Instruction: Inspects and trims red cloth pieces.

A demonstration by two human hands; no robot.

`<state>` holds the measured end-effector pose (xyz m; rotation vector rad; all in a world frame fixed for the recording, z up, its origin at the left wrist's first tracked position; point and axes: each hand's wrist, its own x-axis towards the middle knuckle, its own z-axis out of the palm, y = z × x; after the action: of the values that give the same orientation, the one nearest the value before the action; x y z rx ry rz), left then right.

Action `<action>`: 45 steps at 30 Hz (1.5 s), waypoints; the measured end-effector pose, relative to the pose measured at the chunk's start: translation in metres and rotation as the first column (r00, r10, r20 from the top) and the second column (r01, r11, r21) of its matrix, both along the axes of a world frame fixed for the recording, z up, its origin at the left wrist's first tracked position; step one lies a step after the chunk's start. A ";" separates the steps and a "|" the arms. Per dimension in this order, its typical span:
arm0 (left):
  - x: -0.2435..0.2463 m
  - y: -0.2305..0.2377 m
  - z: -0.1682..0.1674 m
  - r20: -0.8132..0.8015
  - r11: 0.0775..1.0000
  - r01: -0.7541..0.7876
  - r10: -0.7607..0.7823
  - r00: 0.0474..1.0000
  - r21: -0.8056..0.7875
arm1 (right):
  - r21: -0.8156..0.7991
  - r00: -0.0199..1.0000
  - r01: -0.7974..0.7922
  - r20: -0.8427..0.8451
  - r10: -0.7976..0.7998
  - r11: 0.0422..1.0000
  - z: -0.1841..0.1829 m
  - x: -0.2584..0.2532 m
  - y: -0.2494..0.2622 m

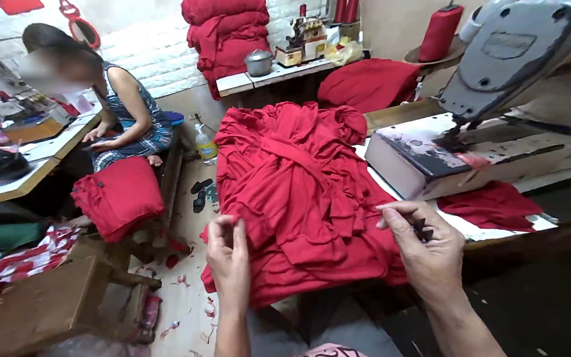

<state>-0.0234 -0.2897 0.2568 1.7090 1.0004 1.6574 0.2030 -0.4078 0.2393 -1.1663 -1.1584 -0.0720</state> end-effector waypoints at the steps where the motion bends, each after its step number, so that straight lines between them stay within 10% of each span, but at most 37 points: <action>1: -0.012 0.006 -0.004 -0.069 0.998 -0.066 0.065 0.996 -0.019 | -0.020 1.000 -0.010 0.003 0.010 1.000 -0.002 -0.001 0.001; 9: -0.045 0.009 -0.012 -0.022 0.971 -0.236 0.237 0.971 0.043 | -0.109 0.994 -0.042 0.092 0.052 0.993 -0.013 -0.009 0.019; 13: -0.032 -0.002 -0.011 0.080 0.986 -0.093 0.082 0.993 0.137 | -0.109 0.988 -0.080 0.123 0.093 0.991 -0.010 -0.017 0.024; 21: 0.001 0.002 -0.028 -0.432 0.959 -0.010 0.137 0.891 0.283 | -0.256 0.926 -0.156 0.299 0.232 0.954 0.004 -0.046 0.032; 26: -0.015 0.000 -0.020 -0.272 0.992 0.093 -0.068 0.960 0.079 | -0.506 0.909 -0.067 0.323 0.262 0.860 0.019 -0.046 0.028; 37: -0.023 -0.010 -0.014 -0.081 0.982 0.173 -0.178 0.981 -0.071 | -0.169 0.760 0.037 0.644 0.082 0.985 0.012 -0.079 0.062; 45: -0.012 -0.013 -0.021 -0.308 0.992 -0.094 0.115 0.944 0.084 | -0.223 0.867 -0.045 0.475 0.149 0.974 0.016 -0.065 0.057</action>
<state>-0.0352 -0.3026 0.2357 2.0413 1.2107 1.5280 0.1375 -0.3507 0.2550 -1.3104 -1.7069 -0.1829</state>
